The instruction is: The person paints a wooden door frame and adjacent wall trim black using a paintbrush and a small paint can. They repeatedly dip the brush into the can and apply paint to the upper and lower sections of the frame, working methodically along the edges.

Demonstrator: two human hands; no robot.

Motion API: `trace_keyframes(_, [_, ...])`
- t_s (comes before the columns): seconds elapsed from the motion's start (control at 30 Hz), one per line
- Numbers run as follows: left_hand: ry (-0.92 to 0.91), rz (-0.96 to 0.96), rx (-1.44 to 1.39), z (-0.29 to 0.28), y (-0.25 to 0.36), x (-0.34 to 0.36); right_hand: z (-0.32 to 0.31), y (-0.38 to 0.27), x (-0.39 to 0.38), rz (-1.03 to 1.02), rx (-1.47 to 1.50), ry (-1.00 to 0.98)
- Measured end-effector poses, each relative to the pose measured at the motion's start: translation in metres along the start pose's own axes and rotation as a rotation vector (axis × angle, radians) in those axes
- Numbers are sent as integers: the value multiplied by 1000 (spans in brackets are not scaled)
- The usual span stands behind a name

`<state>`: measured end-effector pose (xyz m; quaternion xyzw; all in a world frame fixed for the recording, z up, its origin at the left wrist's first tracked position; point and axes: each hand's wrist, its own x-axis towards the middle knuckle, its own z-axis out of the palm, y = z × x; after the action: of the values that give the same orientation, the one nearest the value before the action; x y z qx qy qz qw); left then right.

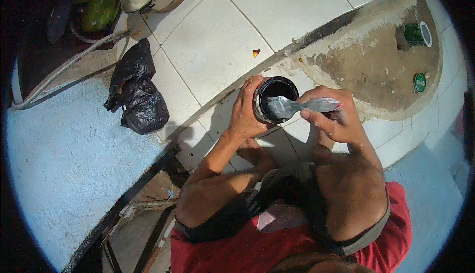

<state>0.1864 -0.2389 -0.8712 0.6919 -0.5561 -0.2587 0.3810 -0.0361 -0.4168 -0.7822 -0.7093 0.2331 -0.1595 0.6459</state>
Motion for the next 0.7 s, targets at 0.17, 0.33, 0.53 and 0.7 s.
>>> trace_keyframes(0.17, [16,57,42,1,-3,3,-5,19,-11,111,55,189])
trace_keyframes(0.33, [-12,57,88,-2,2,3,-7,27,-24,233,63,269])
trace_keyframes(0.53, [-29,30,83,-1,3,1,-12,17,-35,252,36,350])
trace_keyframes(0.7, [-17,-7,87,1,-2,-1,-17,2,-31,110,-36,300])
